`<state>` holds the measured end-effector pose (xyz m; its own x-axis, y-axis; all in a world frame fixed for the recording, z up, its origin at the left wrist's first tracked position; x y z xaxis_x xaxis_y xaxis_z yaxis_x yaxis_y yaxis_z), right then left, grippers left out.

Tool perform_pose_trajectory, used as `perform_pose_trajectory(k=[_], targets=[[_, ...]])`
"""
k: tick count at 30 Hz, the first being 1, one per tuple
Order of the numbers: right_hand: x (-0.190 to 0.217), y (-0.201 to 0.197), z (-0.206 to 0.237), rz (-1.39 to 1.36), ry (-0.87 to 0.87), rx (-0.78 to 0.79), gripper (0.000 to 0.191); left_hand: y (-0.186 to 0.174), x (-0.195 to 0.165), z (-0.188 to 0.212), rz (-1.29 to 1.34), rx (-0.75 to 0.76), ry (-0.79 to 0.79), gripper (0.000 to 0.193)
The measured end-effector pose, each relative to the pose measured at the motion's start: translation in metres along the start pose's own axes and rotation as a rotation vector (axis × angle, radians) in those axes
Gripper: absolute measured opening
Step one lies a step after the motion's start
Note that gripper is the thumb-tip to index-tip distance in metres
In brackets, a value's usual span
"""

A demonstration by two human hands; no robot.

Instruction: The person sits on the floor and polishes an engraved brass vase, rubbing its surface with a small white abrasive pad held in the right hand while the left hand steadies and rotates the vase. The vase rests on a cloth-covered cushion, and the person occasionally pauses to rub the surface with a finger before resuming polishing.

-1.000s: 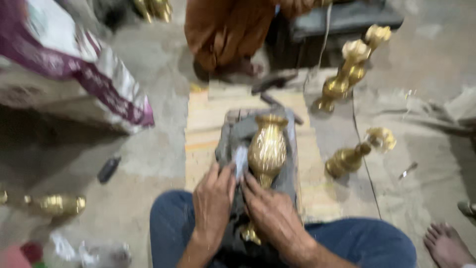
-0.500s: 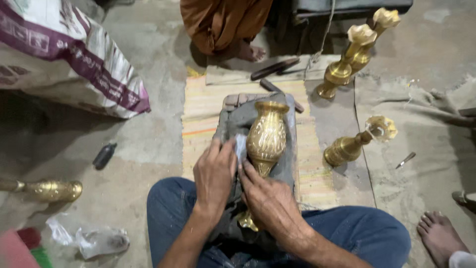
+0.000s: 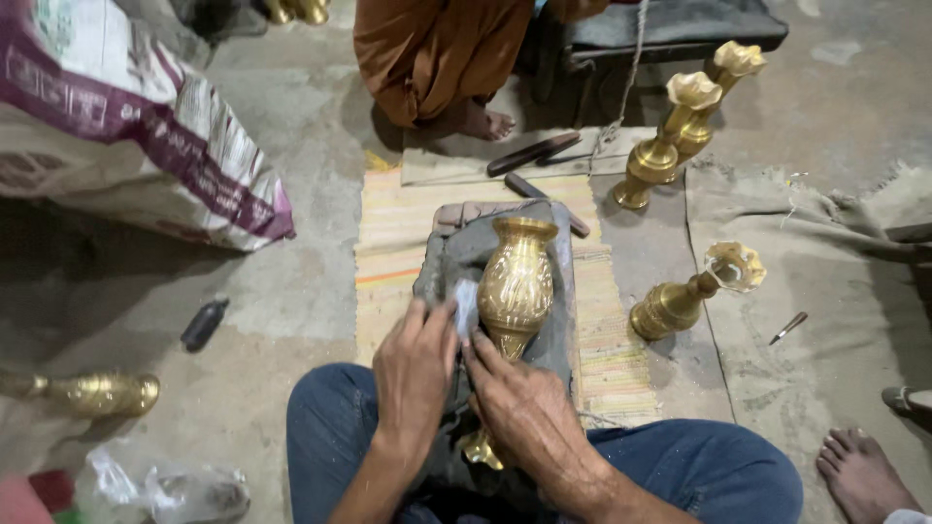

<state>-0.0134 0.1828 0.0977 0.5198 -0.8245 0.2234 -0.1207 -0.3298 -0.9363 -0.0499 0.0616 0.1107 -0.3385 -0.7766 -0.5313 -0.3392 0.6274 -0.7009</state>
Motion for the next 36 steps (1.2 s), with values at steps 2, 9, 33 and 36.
perform_pose_trajectory(k=[2,9,33,36], targets=[[-0.002,0.005,-0.002,0.023,0.026,0.054,0.055,-0.002,-0.002,-0.001,-0.005,-0.005,0.009,0.028],[0.004,-0.006,-0.002,-0.027,-0.030,-0.027,0.060,0.005,0.007,-0.002,-0.022,0.064,-0.062,0.024],[0.002,-0.001,0.000,0.003,0.001,0.083,0.059,0.006,0.008,0.001,-0.036,0.037,-0.056,0.028],[0.003,0.001,0.002,0.013,-0.001,0.039,0.056,0.001,0.002,-0.001,-0.044,0.023,-0.008,0.028]])
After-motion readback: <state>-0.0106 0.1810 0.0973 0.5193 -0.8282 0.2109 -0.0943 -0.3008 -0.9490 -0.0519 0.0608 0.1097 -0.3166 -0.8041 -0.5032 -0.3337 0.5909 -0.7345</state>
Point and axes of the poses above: each hand's wrist, its own z-axis away from the middle knuckle, its own y-axis out of the palm, x = y × z, the point moved 6 cm from there along -z, towards the middle knuckle, and after that the axes turned 7 degrees about z, right-handed, at the moved point
